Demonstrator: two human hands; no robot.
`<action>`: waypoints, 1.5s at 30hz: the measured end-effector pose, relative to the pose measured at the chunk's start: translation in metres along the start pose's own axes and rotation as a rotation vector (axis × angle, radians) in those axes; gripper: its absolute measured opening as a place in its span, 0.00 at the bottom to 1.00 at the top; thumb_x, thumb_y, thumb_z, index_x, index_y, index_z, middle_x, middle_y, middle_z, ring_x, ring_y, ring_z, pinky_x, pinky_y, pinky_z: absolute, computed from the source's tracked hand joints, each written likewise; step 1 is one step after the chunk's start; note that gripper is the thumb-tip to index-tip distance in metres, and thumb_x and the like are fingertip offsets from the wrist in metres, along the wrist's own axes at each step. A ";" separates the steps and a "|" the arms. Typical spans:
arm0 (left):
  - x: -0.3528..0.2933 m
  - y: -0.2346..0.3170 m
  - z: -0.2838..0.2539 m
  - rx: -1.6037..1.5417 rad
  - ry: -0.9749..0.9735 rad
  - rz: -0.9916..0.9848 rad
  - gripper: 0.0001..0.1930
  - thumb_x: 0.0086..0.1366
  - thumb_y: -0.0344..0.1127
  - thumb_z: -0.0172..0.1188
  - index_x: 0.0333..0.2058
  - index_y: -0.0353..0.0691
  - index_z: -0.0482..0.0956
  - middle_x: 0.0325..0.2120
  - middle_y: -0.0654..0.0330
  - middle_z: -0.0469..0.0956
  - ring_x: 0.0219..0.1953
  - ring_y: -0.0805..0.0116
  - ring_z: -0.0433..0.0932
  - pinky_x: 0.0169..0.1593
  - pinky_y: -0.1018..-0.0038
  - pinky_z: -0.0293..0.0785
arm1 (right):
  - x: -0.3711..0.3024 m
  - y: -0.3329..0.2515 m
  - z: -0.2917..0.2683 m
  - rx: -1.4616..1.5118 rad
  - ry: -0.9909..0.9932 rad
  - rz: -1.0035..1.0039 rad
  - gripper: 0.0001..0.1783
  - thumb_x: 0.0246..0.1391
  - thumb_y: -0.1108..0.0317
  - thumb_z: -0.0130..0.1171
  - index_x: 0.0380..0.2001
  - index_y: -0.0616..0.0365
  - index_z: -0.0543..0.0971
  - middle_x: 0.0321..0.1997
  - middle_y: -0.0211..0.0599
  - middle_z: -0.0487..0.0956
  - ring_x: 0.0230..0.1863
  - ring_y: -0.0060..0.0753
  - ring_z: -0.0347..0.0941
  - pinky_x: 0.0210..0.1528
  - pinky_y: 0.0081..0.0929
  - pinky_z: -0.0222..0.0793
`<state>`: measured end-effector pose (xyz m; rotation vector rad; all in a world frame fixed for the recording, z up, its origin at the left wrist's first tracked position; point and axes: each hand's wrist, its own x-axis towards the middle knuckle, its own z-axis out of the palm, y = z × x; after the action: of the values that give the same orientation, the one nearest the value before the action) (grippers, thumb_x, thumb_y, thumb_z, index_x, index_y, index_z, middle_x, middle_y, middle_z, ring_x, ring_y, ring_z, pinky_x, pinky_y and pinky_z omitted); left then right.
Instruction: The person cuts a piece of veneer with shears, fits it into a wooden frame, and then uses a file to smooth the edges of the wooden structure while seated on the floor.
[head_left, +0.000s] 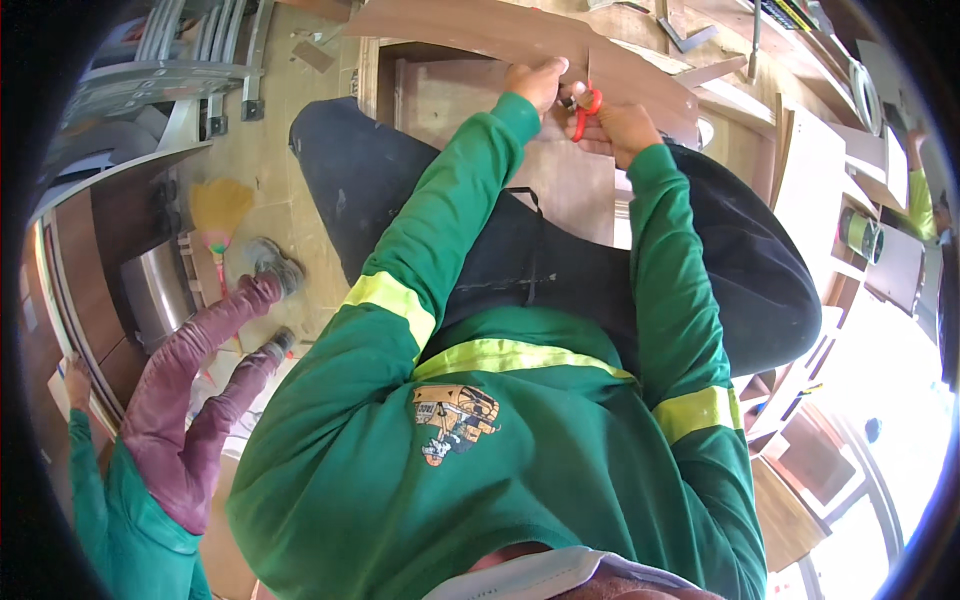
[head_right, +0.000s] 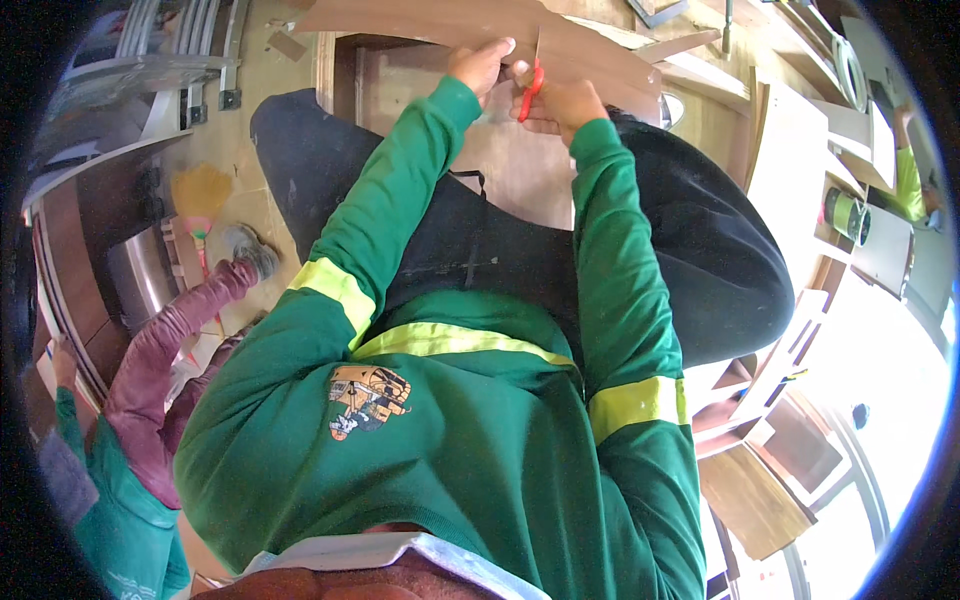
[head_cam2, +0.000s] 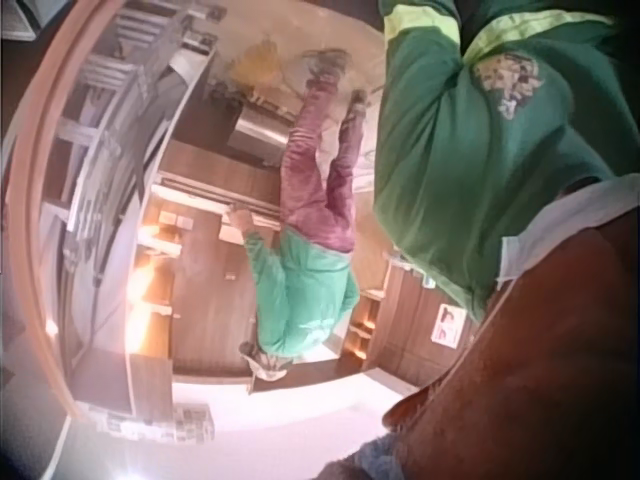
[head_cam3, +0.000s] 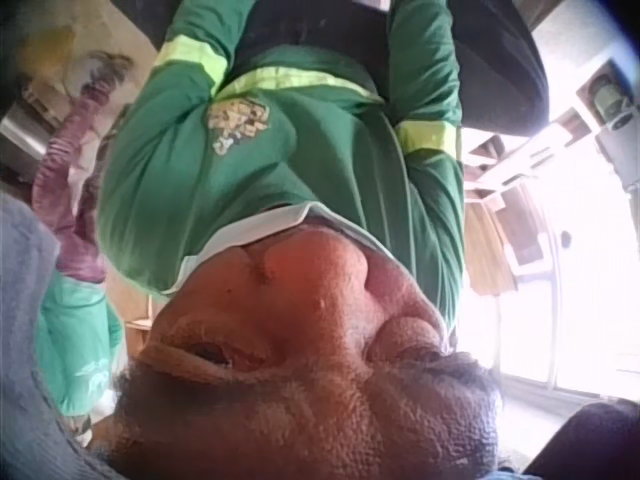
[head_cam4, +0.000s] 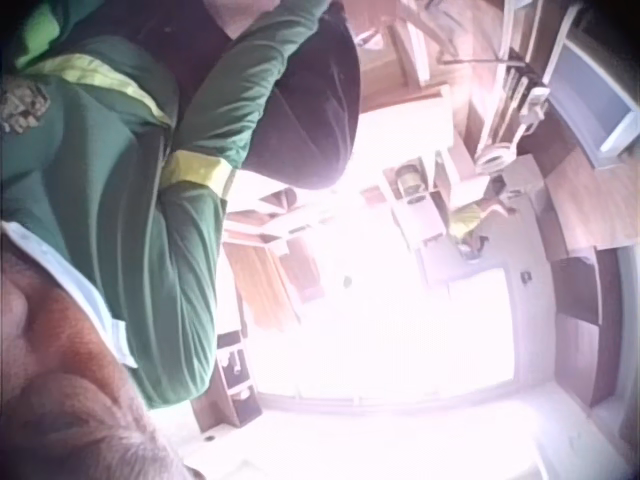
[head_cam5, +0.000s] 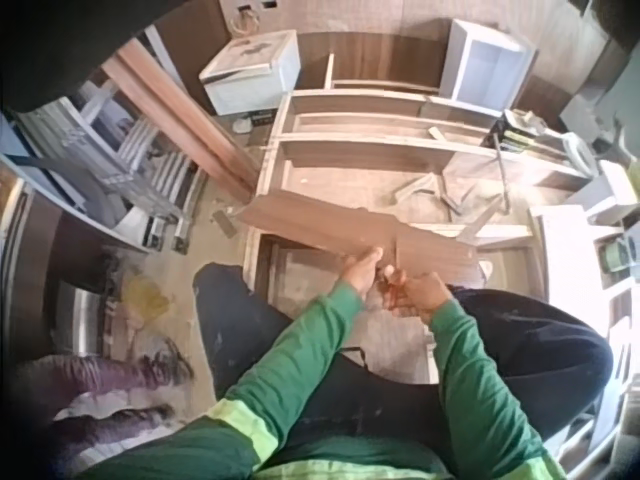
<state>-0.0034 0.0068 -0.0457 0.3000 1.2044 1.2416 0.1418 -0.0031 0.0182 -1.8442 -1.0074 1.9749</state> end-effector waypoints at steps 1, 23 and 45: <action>0.004 -0.005 -0.008 0.022 0.008 0.014 0.13 0.64 0.33 0.64 0.44 0.30 0.78 0.42 0.58 0.78 0.40 0.67 0.78 0.41 0.71 0.82 | -0.001 0.000 0.006 -0.014 0.019 -0.017 0.28 0.53 0.40 0.67 0.37 0.57 0.82 0.30 0.31 0.83 0.31 0.24 0.80 0.35 0.20 0.75; 0.006 -0.001 -0.009 -0.120 0.049 -0.157 0.08 0.64 0.32 0.66 0.39 0.38 0.79 0.34 0.64 0.77 0.31 0.73 0.77 0.28 0.79 0.78 | 0.039 0.021 -0.004 -0.064 -0.079 -0.044 0.28 0.50 0.36 0.67 0.32 0.53 0.81 0.21 0.25 0.77 0.21 0.18 0.72 0.24 0.17 0.65; 0.000 -0.002 -0.016 -0.250 -0.043 -0.210 0.19 0.67 0.54 0.57 0.46 0.47 0.75 0.37 0.63 0.77 0.39 0.72 0.75 0.41 0.72 0.73 | 0.038 0.035 0.021 0.202 0.200 -0.202 0.31 0.38 0.44 0.79 0.31 0.62 0.80 0.18 0.28 0.73 0.15 0.21 0.67 0.17 0.21 0.61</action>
<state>-0.0154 -0.0009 -0.0538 0.0148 1.0029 1.1803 0.1251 -0.0114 -0.0347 -1.7160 -0.8625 1.6721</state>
